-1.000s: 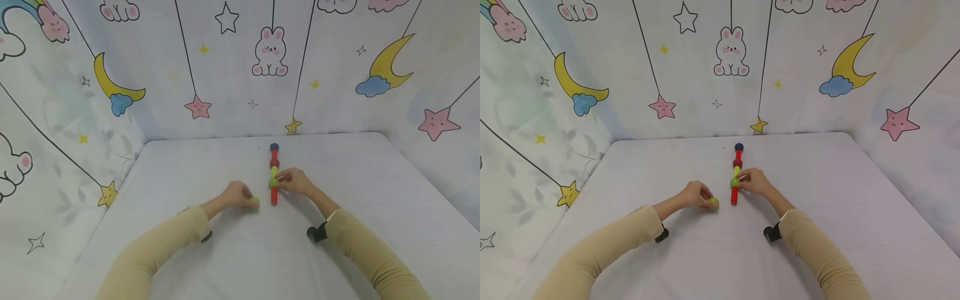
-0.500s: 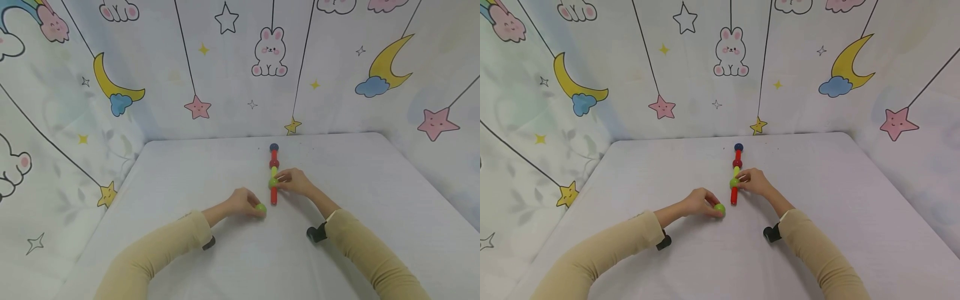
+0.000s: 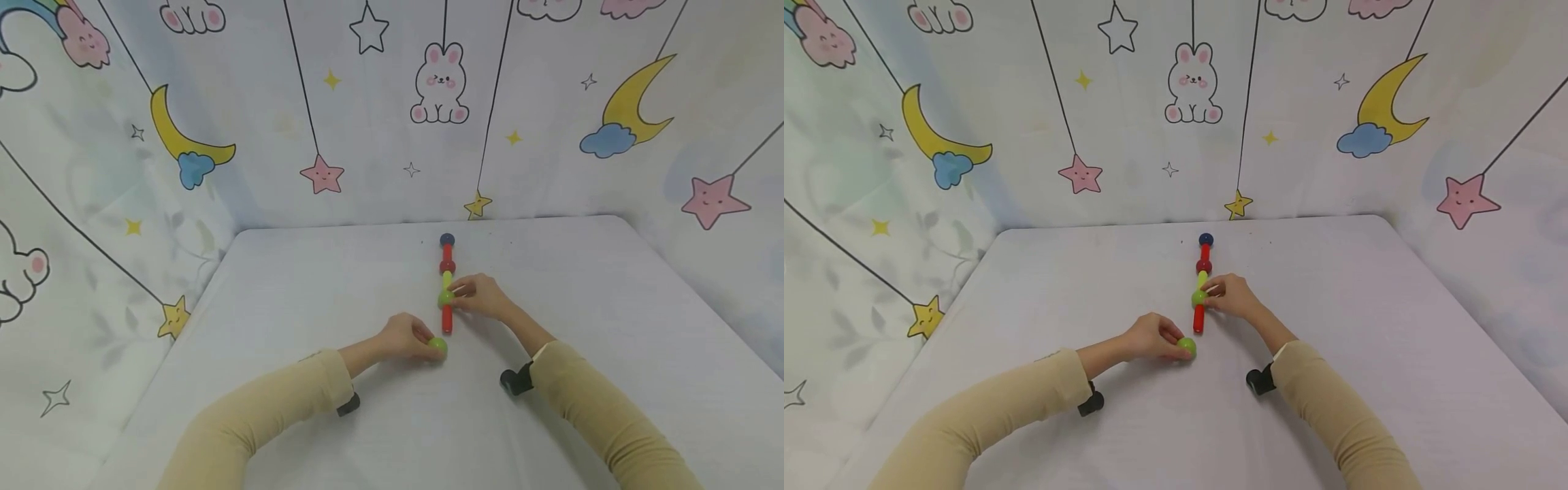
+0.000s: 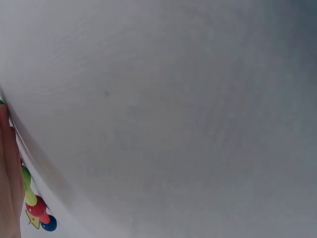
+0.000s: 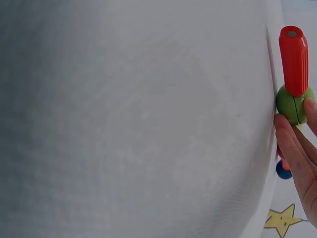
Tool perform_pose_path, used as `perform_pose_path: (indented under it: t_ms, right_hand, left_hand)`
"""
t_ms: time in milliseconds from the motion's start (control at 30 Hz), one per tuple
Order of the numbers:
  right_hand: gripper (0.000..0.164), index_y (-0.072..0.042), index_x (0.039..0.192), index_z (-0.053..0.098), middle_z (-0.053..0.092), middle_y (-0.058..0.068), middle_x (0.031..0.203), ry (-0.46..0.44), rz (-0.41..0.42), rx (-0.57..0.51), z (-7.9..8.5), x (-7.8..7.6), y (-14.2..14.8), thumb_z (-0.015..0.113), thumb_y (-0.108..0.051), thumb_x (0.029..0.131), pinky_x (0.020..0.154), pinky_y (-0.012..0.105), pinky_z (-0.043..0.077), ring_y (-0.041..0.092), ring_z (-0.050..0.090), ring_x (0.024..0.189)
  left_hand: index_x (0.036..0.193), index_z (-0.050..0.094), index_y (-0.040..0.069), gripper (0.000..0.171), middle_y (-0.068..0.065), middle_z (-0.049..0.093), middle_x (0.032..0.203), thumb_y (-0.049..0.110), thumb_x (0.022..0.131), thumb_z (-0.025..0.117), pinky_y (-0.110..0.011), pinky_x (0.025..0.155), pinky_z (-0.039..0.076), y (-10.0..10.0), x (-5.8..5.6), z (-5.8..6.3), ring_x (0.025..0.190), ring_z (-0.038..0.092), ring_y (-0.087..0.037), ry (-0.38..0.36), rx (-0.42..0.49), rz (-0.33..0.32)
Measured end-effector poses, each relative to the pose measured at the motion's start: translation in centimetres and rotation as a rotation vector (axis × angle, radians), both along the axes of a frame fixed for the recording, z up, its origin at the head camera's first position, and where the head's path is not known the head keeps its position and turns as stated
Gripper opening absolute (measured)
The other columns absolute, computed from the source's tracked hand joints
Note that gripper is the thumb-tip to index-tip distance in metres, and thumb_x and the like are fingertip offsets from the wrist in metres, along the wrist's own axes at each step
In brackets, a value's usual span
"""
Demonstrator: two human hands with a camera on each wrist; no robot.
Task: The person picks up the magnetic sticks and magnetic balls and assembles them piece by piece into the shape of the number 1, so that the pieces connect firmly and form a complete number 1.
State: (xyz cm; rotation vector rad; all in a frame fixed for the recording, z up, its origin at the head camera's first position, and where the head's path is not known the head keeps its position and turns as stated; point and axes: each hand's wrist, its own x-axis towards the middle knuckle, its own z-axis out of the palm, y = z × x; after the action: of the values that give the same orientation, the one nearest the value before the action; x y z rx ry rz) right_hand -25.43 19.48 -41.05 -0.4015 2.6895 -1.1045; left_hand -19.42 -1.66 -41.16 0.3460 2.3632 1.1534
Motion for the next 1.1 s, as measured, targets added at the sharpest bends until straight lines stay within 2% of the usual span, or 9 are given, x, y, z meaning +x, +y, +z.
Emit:
perform_pose_path:
  t_ms: [200,467,1100]
  right_hand:
    - [0.029,-0.004,0.109,0.064,0.065,0.017,0.105,0.004,-0.014,0.009,0.1,0.1,-0.1,0.068,-0.012,0.082,0.072,0.035,0.052,0.03,0.061,0.098]
    - [0.031,-0.005,0.111,0.063,0.064,0.017,0.107,-0.013,-0.019,0.005,0.2,0.0,0.0,0.069,-0.016,0.082,0.075,0.036,0.052,0.03,0.06,0.1]
    - [0.03,-0.005,0.109,0.064,0.064,0.017,0.107,0.001,-0.012,0.002,0.1,0.1,0.0,0.069,-0.015,0.082,0.075,0.038,0.052,0.033,0.058,0.102]
  left_hand:
    - [0.089,0.07,0.007,0.034,0.004,0.065,0.075,0.032,0.068,0.08,-0.023,0.062,0.048,0.8,-0.2,-0.4,0.068,0.059,-0.01,0.007,0.002,0.016]
    - [0.091,0.066,0.006,0.036,0.001,0.059,0.079,0.032,0.07,0.079,-0.022,0.061,0.047,1.7,-0.1,-0.2,0.072,0.054,-0.013,-0.011,0.0,0.079]
    - [0.091,0.064,0.005,0.036,-0.001,0.058,0.081,0.03,0.07,0.079,-0.023,0.061,0.046,2.2,-0.3,-0.1,0.074,0.054,-0.014,-0.018,0.014,0.134]
